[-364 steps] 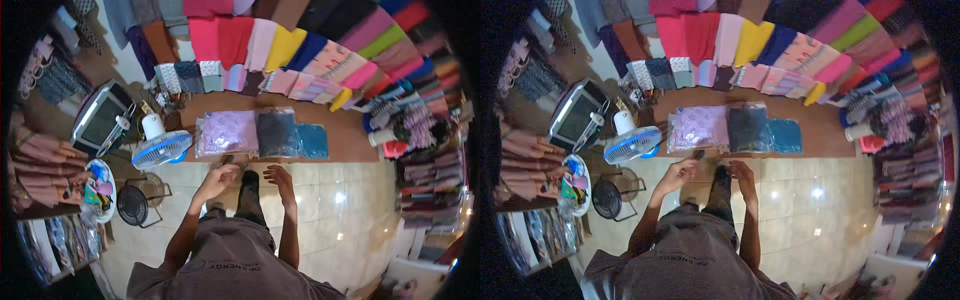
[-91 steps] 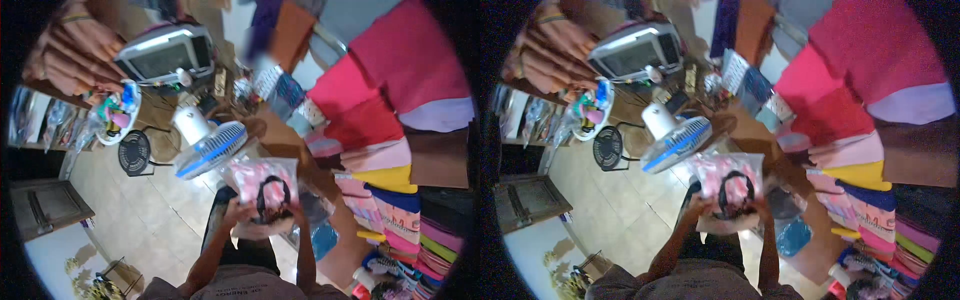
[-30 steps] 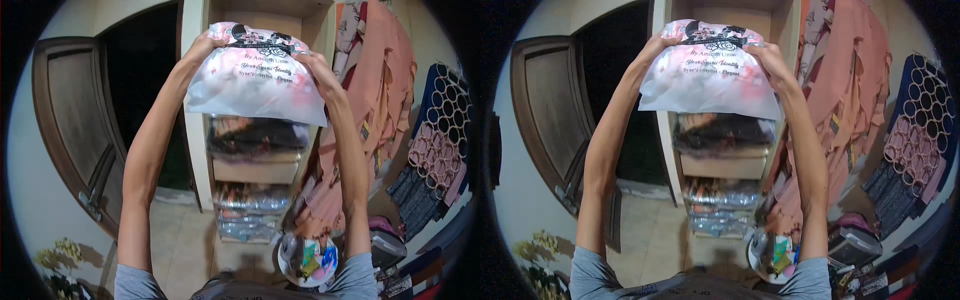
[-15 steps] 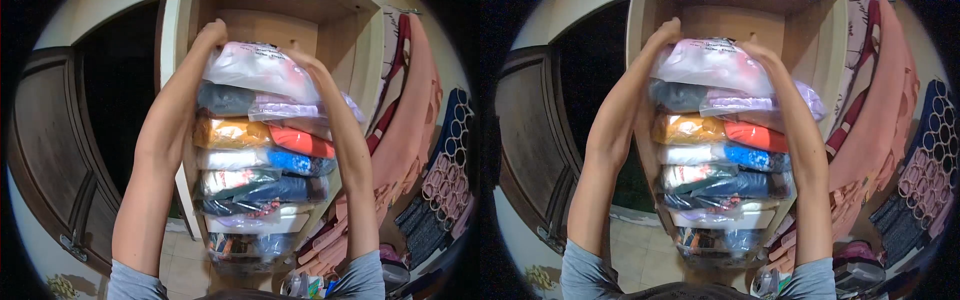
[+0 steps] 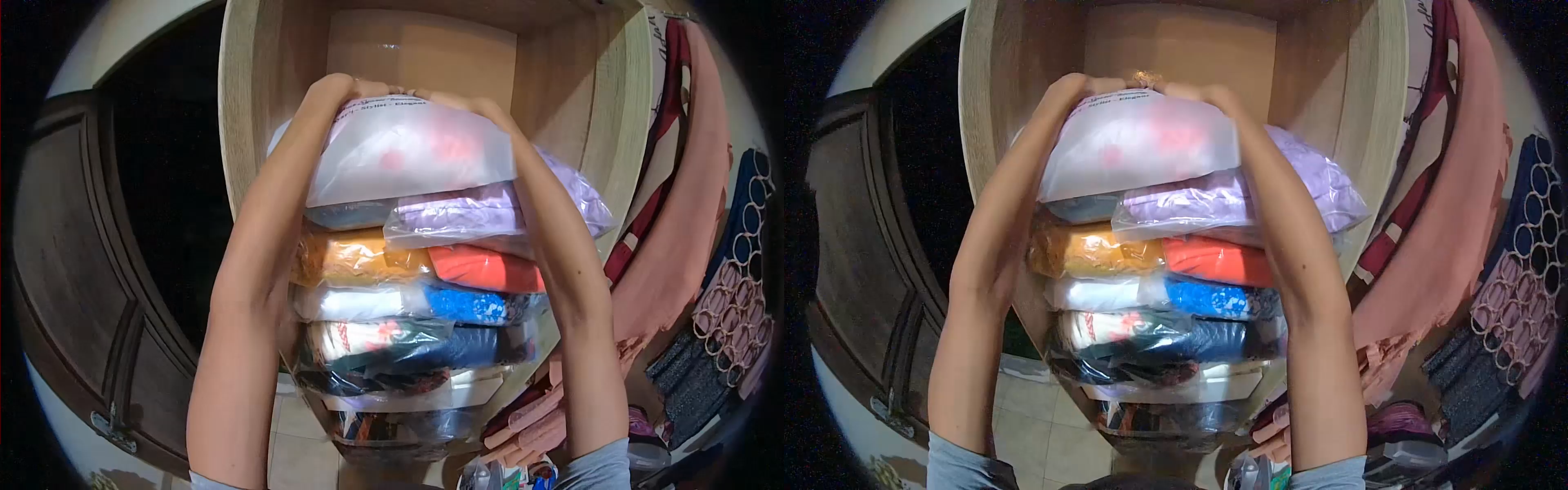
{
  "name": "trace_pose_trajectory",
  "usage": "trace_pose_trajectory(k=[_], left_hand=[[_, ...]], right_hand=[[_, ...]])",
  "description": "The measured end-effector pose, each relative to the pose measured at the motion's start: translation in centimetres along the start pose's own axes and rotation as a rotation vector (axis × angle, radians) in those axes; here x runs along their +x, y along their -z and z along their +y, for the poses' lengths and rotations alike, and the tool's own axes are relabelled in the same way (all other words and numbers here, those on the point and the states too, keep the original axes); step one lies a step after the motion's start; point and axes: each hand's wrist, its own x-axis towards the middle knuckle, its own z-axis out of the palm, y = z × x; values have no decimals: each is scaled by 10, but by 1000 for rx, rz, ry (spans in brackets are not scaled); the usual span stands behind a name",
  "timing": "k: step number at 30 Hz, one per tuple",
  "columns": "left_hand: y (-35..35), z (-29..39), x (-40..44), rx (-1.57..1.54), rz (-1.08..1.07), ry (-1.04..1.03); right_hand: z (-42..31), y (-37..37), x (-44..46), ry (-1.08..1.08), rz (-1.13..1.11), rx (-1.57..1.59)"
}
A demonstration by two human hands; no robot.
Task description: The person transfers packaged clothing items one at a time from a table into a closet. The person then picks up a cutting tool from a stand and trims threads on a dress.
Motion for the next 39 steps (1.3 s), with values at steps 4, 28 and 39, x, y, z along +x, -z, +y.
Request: trace_pose_trajectory(k=[4, 28, 39], left_hand=[[-10, 7, -13, 140, 170, 101], [-472, 101, -445, -820, -587, -765], [-574, 301, -772, -893, -1577, -1293]], right_hand=[[1, -6, -37, 144, 36, 136], [-36, -377, -698, -787, 652, 641], [-264, -474, -1015, -1307, 1442, 448]])
